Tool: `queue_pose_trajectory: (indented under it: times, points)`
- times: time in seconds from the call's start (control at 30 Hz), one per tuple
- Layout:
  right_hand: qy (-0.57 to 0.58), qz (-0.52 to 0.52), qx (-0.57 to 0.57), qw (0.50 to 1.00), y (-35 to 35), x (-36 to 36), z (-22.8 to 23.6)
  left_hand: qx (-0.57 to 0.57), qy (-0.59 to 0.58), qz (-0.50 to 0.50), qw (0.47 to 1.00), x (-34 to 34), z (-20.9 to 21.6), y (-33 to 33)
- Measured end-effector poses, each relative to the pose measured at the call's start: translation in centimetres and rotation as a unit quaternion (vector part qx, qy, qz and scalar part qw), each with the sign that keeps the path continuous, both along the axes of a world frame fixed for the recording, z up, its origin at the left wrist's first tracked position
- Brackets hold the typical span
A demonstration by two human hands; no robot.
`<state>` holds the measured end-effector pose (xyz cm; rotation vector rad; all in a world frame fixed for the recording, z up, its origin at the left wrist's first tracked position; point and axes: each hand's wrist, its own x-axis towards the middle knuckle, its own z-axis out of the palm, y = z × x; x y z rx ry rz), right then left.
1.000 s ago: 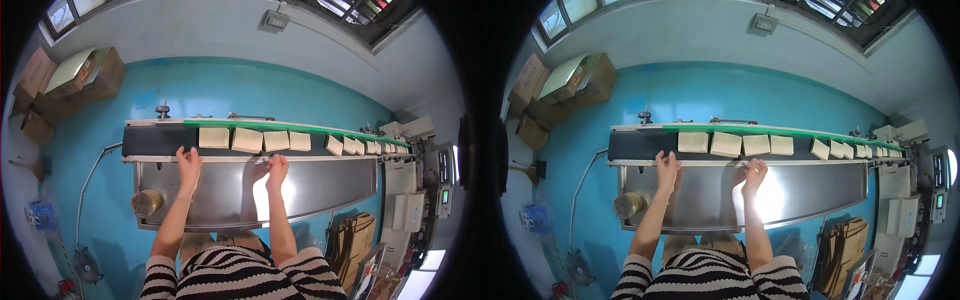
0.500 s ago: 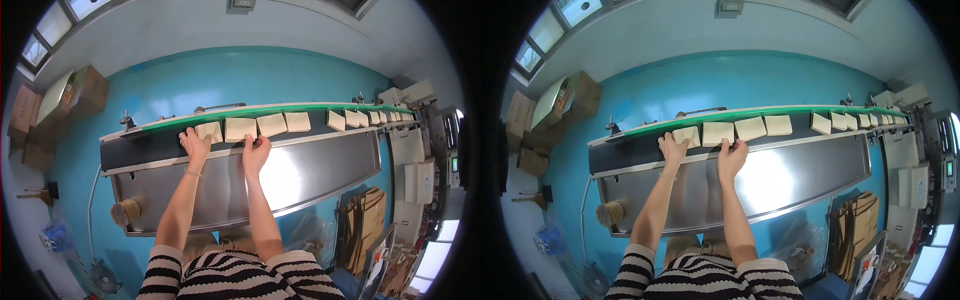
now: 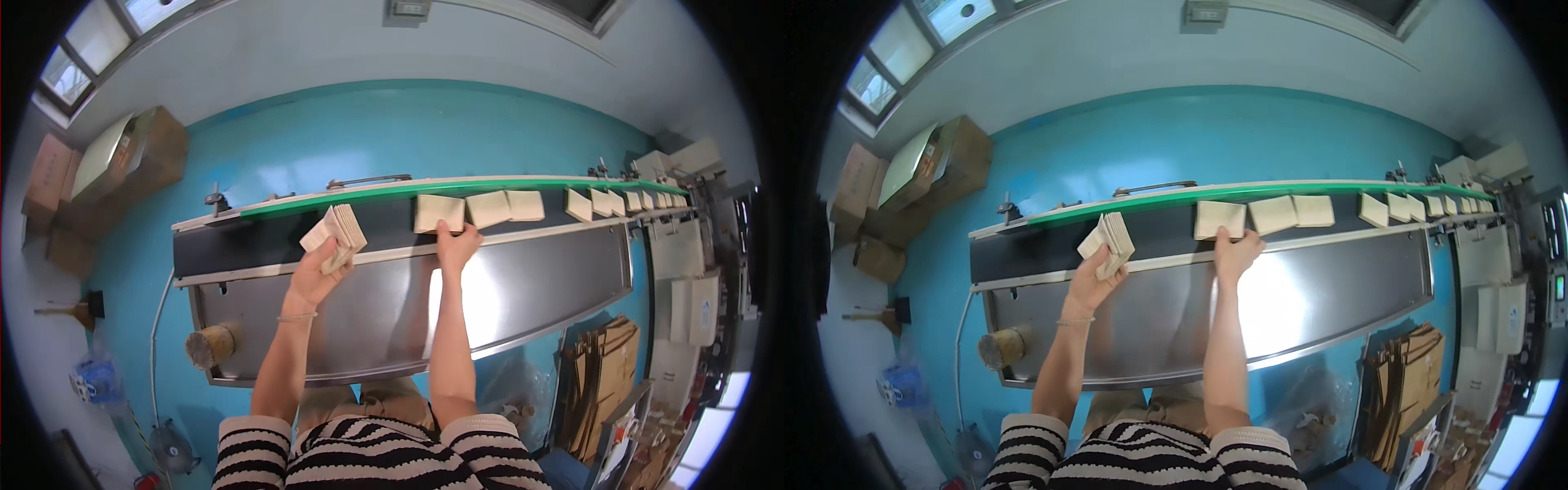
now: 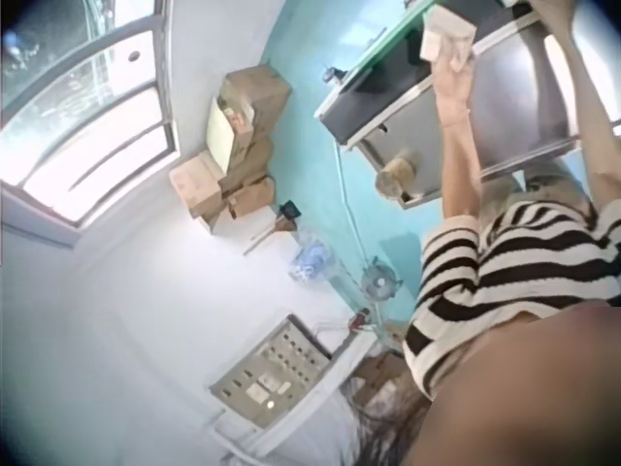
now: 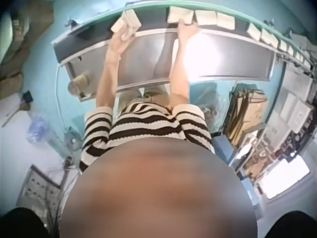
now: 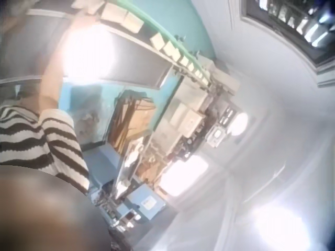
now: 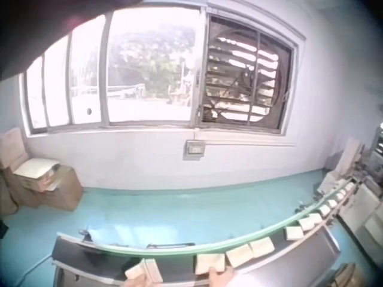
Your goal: The person is sorting stacks of paper envelopes and placing them onto a moving conveyor belt system in an industrial setting.
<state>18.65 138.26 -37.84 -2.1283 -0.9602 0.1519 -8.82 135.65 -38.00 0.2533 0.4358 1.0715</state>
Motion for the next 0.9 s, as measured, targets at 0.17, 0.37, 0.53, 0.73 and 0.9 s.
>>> queue_pose_trajectory:
  times: [0.17,0.37,0.53,0.73,0.9]
  points:
    - [0.060,-0.018,0.017,0.998,1.2,3.7,-0.4,0.054,-0.222,-0.045,0.972,0.1,-1.8,-1.3]
    - [0.200,0.018,0.058,0.978,2.5,6.0,0.0,0.082,-0.225,-0.059,0.969,-0.9,-2.4,-1.1]
    - [0.028,0.011,0.069,0.997,2.5,7.5,-1.7,0.069,-0.124,-0.034,0.989,-0.9,-2.4,-1.7]
    - [0.049,-0.065,0.104,0.991,4.4,10.4,-4.8,0.093,0.090,0.033,0.991,-3.3,-5.2,-3.3]
    - [-0.059,-0.089,-0.032,0.994,7.1,8.8,-0.6,0.023,-0.049,-0.021,0.998,-5.1,-7.1,-1.7]
